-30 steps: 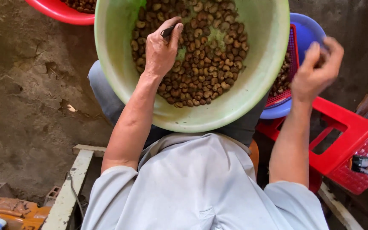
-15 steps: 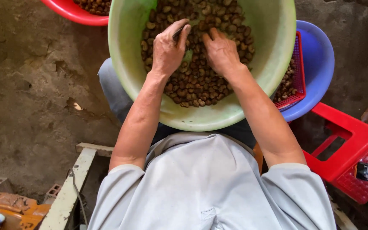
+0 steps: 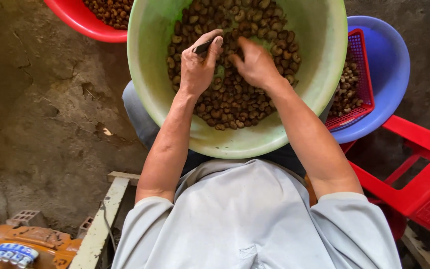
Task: A person is sitting on a stool and using a small knife to scrape the skin off nuts in a large green bowl.
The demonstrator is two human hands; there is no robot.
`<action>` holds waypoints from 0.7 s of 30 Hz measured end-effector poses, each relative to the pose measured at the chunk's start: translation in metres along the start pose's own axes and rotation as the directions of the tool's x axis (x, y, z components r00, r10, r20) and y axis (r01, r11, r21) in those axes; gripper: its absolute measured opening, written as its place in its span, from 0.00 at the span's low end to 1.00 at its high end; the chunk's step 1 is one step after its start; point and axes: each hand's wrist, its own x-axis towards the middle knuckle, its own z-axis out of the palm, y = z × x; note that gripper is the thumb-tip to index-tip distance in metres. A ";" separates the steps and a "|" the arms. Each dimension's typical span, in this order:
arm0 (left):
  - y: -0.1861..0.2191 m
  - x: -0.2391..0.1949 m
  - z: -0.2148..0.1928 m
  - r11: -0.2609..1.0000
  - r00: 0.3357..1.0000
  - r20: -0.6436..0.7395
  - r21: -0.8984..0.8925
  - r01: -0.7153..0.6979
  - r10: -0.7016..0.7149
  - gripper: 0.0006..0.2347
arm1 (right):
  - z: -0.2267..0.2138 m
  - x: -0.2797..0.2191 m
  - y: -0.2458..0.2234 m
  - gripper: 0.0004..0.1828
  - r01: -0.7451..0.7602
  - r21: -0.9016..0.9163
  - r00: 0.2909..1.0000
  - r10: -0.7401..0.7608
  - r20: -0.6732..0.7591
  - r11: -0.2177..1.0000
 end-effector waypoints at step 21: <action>0.028 0.008 -0.005 0.973 0.984 0.094 -0.189 -0.133 0.153 0.09 | -0.044 -0.011 -0.041 0.17 0.020 0.856 0.997 -0.078 0.024 0.517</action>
